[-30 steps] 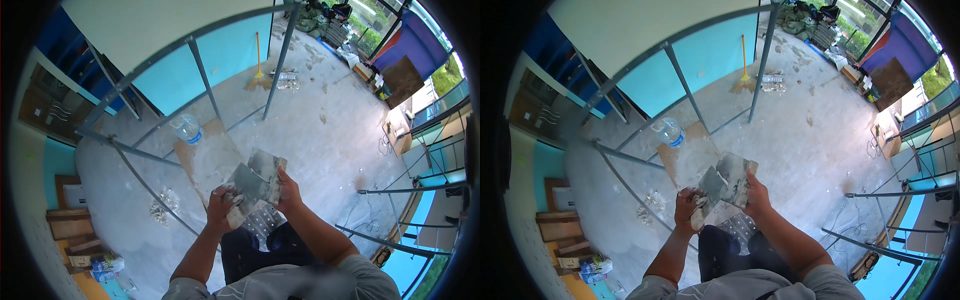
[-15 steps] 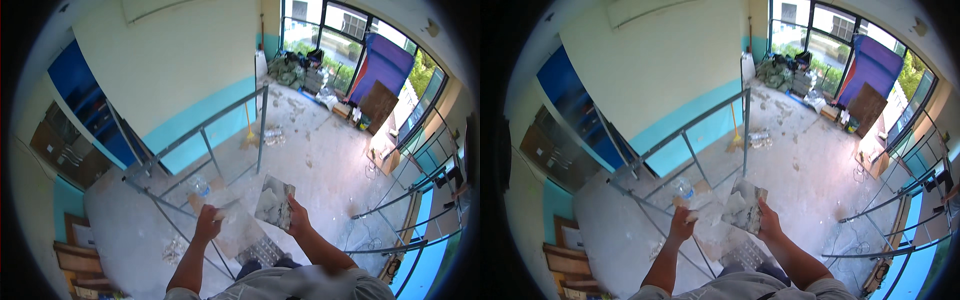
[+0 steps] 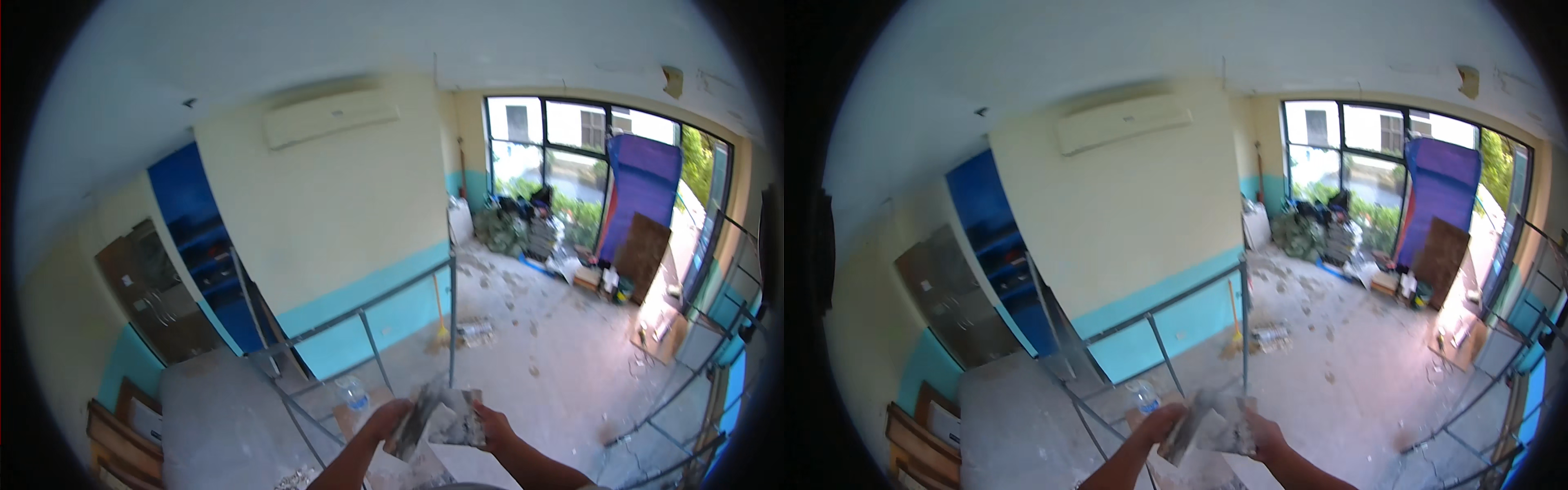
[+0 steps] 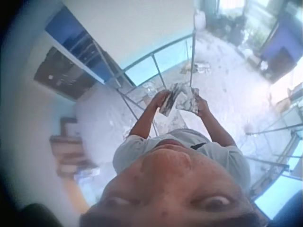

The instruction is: The person scrapes the ceiling with a putty knife, applies mesh drywall tape to the ceiling seams by hand, and spreads compound over the tape using putty knives.

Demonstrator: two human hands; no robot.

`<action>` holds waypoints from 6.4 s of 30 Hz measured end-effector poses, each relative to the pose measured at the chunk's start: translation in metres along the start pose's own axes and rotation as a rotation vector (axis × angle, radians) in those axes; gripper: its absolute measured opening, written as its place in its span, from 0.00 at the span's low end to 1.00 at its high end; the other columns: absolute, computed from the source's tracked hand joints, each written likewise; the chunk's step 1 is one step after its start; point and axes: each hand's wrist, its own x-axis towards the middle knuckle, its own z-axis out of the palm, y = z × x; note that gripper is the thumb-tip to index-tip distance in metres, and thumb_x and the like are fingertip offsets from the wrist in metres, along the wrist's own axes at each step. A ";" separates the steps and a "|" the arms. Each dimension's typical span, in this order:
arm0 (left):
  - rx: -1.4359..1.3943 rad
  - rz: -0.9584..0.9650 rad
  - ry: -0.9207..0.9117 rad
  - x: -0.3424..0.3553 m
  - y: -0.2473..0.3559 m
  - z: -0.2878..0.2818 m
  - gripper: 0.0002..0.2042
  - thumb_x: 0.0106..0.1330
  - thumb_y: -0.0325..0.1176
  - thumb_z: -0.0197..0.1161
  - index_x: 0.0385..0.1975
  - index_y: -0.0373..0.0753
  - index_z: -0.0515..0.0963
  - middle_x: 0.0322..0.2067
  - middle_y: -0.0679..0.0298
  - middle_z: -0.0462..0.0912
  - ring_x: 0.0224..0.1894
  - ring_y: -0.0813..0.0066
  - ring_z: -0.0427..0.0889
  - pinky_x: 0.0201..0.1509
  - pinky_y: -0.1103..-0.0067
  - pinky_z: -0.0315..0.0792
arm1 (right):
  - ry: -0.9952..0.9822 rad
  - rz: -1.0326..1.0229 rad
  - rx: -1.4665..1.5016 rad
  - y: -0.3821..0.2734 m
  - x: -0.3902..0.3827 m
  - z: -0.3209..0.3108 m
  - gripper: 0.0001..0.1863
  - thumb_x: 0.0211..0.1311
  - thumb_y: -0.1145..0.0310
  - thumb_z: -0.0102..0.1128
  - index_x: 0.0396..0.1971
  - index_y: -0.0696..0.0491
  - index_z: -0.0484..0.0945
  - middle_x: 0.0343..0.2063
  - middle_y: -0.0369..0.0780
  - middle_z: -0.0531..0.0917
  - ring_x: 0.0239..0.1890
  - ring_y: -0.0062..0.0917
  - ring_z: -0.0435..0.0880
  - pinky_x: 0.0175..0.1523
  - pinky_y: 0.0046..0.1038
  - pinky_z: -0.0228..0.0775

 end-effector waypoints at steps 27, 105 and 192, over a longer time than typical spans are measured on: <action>-0.223 -0.786 0.596 -0.079 0.146 0.014 0.32 0.45 0.42 0.74 0.50 0.33 0.72 0.41 0.54 0.80 0.41 0.65 0.80 0.42 0.69 0.75 | -0.440 -0.239 0.064 -0.024 -0.012 -0.064 0.28 0.69 0.57 0.46 0.63 0.57 0.58 0.59 0.44 0.69 0.60 0.40 0.69 0.65 0.48 0.59; -0.814 1.333 1.025 0.123 0.531 -0.519 0.27 0.69 0.44 0.55 0.58 0.27 0.62 0.55 0.55 0.71 0.56 0.58 0.72 0.56 0.63 0.70 | -0.007 -0.718 -0.110 -0.109 0.075 -0.075 0.16 0.68 0.60 0.48 0.51 0.51 0.73 0.22 0.29 0.67 0.20 0.15 0.67 0.20 0.18 0.59; 0.083 0.262 1.216 0.045 0.290 -0.390 0.26 0.69 0.48 0.50 0.57 0.32 0.66 0.50 0.49 0.75 0.52 0.54 0.74 0.59 0.67 0.65 | -0.325 -0.339 0.192 -0.068 0.066 -0.069 0.24 0.69 0.60 0.45 0.58 0.60 0.63 0.53 0.46 0.74 0.55 0.41 0.75 0.61 0.48 0.67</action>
